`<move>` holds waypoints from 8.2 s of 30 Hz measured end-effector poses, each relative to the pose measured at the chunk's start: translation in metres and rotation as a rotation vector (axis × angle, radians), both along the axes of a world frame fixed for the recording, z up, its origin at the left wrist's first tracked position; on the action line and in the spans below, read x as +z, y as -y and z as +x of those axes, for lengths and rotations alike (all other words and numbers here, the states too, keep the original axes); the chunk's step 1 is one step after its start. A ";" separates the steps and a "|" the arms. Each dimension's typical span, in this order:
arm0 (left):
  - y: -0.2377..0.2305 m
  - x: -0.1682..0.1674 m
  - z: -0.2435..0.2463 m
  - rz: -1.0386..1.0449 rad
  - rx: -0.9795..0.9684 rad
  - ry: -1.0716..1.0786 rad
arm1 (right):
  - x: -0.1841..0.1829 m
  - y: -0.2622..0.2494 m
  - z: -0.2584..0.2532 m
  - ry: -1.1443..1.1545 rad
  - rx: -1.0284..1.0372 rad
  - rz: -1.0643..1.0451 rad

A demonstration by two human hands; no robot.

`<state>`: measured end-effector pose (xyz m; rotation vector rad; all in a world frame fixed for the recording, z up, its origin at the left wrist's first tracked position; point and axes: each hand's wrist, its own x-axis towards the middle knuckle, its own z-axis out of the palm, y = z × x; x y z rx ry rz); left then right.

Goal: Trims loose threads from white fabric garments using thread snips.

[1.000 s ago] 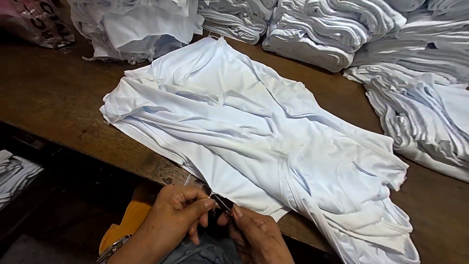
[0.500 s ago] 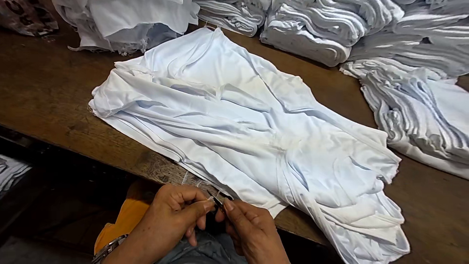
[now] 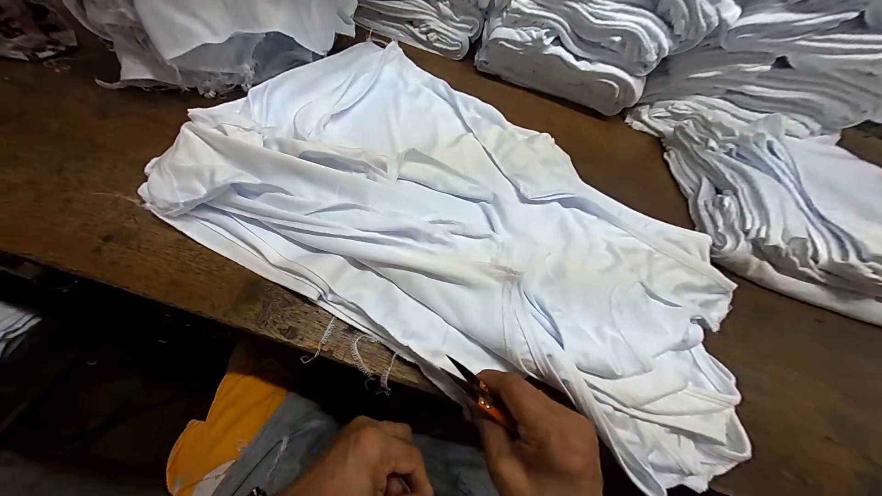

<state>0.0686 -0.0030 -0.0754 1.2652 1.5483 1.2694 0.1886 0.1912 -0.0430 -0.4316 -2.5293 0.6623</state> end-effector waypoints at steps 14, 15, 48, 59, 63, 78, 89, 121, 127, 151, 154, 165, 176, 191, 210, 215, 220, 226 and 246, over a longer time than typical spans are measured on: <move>-0.066 0.026 0.013 0.202 0.362 -0.884 | 0.021 -0.098 -0.085 -0.006 -0.138 0.208; -0.074 0.025 0.012 0.176 0.315 -0.937 | 0.022 -0.095 -0.079 -0.026 -0.113 0.204; -0.036 0.011 0.024 0.427 0.246 -0.580 | -0.003 -0.046 0.056 0.249 0.294 -1.192; -0.030 0.012 0.028 0.277 0.113 -0.542 | 0.001 -0.030 0.034 0.076 0.096 -0.068; -0.018 0.026 0.014 0.239 0.404 -0.417 | -0.018 -0.032 0.017 0.010 0.143 0.042; -0.043 0.060 -0.044 -0.045 0.334 0.809 | 0.049 -0.049 0.033 0.053 0.303 -0.338; 0.003 0.034 -0.025 0.049 0.490 0.396 | 0.011 0.017 0.002 0.202 0.199 -1.093; -0.033 0.011 0.007 -0.198 0.268 0.814 | -0.007 -0.027 0.018 0.187 0.125 0.183; -0.041 0.014 0.007 -0.201 0.242 0.987 | 0.001 -0.048 0.014 0.157 0.266 -0.193; -0.033 0.018 0.024 -0.188 0.298 0.857 | 0.009 -0.054 0.062 0.427 0.362 -0.994; -0.031 0.018 0.026 -0.176 0.271 0.839 | 0.003 -0.048 0.059 0.431 0.350 -1.097; -0.028 0.014 0.027 -0.185 0.274 0.874 | 0.002 -0.041 0.045 0.434 0.370 -1.093; -0.024 -0.001 0.031 -0.081 0.188 0.286 | 0.007 -0.013 0.030 0.075 0.197 -0.183; 0.001 0.067 -0.044 0.014 0.740 0.425 | 0.055 -0.056 -0.009 -0.169 0.295 -0.297; 0.013 0.034 -0.038 -0.055 0.479 0.411 | 0.023 -0.002 0.011 0.225 0.314 -0.824; 0.018 0.028 -0.030 0.021 0.497 0.403 | 0.010 0.028 -0.015 0.206 0.217 -1.087; 0.018 0.027 -0.029 0.052 0.487 0.377 | 0.014 0.033 -0.030 0.216 0.168 -1.104; 0.018 0.026 -0.031 0.056 0.483 0.373 | 0.013 0.037 -0.037 0.231 0.134 -1.043; 0.027 0.011 -0.013 -0.046 0.243 -0.356 | 0.000 -0.009 -0.006 0.127 0.135 0.152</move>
